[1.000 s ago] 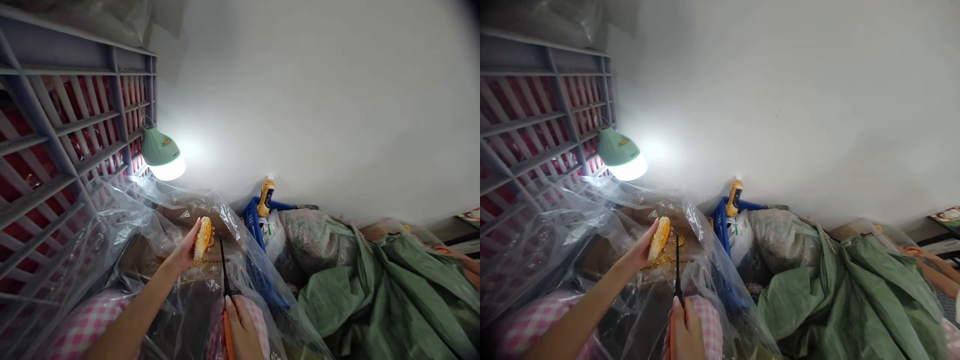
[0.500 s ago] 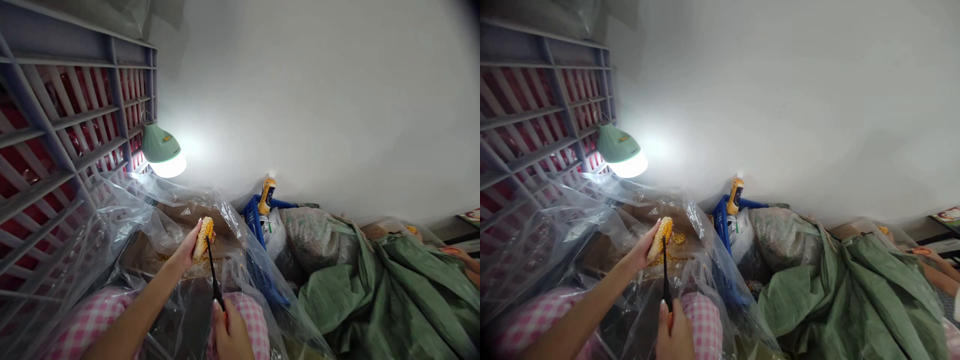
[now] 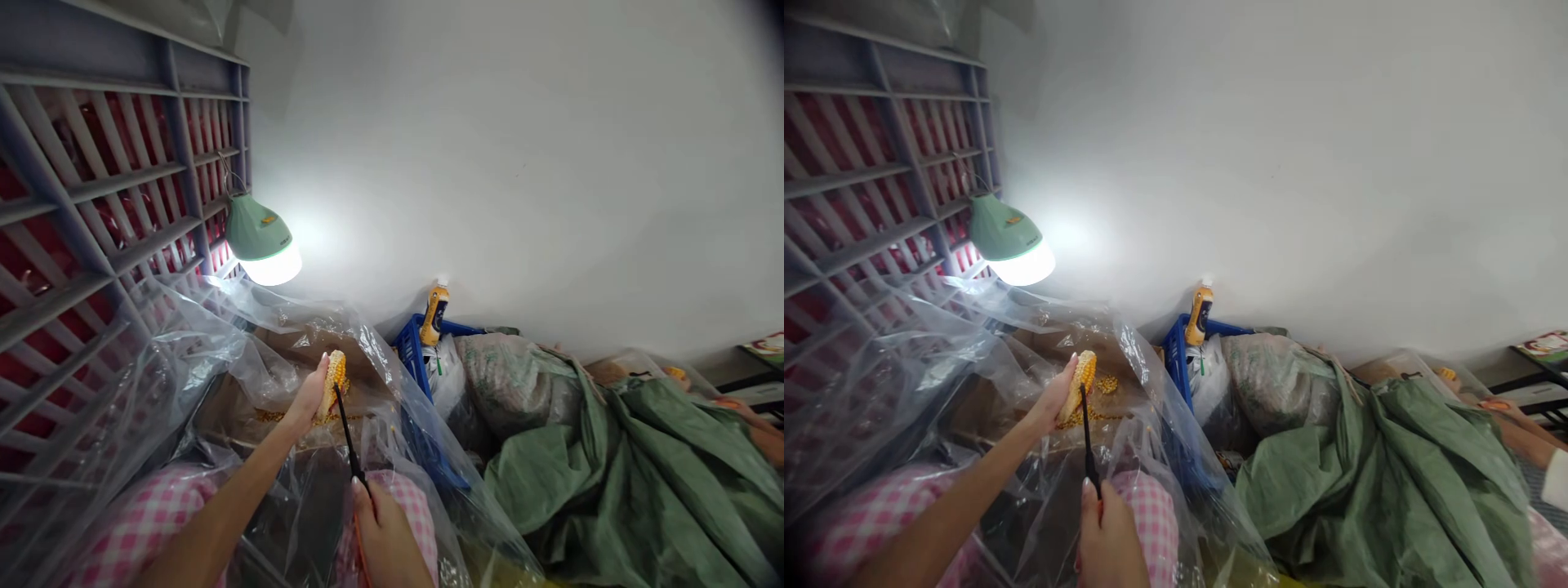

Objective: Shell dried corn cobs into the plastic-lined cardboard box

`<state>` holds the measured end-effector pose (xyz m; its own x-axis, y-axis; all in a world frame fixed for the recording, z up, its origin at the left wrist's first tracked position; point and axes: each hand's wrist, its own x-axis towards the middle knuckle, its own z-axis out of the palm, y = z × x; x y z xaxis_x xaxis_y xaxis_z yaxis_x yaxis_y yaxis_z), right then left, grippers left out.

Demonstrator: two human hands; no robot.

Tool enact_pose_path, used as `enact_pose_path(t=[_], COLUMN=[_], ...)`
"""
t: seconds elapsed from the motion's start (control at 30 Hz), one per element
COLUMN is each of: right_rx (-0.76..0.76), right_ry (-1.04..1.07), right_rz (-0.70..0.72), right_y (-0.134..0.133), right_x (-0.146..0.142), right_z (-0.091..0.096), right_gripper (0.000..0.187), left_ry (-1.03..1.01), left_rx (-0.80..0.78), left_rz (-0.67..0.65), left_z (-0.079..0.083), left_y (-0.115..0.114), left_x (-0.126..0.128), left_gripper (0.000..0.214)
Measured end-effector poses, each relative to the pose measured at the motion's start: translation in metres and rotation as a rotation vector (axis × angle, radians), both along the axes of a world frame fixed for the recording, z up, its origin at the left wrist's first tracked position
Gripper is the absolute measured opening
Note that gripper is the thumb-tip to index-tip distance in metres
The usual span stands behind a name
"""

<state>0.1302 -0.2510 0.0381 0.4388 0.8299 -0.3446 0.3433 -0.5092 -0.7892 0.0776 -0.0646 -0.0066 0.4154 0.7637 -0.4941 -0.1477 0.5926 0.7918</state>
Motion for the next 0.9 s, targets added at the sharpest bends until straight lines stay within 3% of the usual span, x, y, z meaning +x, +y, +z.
enact_pose_path(t=[0.1, 0.27, 0.47, 0.5, 0.57, 0.67, 0.73, 0.8, 0.9], right_rx=[-0.006, -0.099, -0.218, -0.236, -0.206, -0.084, -0.088, -0.168, -0.255], right_ry=[-0.023, -0.010, 0.553, 0.572, 0.409, -0.015, -0.045, 0.200, 0.795], right_rz=[0.037, 0.054, -0.024, -0.033, -0.051, -0.046, -0.034, -0.052, -0.117], right_y=[0.000, -0.001, 0.005, 0.005, 0.005, 0.005, 0.007, 0.009, 0.012], right_x=[0.011, 0.019, 0.005, 0.003, -0.002, -0.008, -0.009, -0.006, 0.004], right_z=[0.005, -0.004, -0.004, -0.004, -0.007, -0.014, -0.014, -0.010, 0.002], right_gripper=[0.038, 0.038, 0.046, 0.046, 0.043, 0.036, 0.033, 0.032, 0.037], left_ry=[0.137, 0.249, 0.327, 0.335, 0.346, 0.373, 0.393, 0.405, 0.416], left_rx=[0.158, 0.272, 0.328, 0.330, 0.334, 0.361, 0.400, 0.422, 0.417], left_rz=[-0.003, 0.008, 0.051, 0.054, 0.048, 0.048, 0.065, 0.073, 0.063], left_z=[-0.005, -0.010, -0.014, -0.014, -0.012, -0.010, -0.010, -0.011, -0.013], left_y=[-0.001, -0.004, -0.005, -0.005, -0.005, -0.004, -0.004, -0.003, -0.003], left_x=[0.002, 0.004, 0.004, 0.004, 0.004, 0.002, 0.001, 0.000, -0.001], left_gripper=[0.048, 0.047, 0.045, 0.045, 0.045, 0.047, 0.047, 0.047, 0.048])
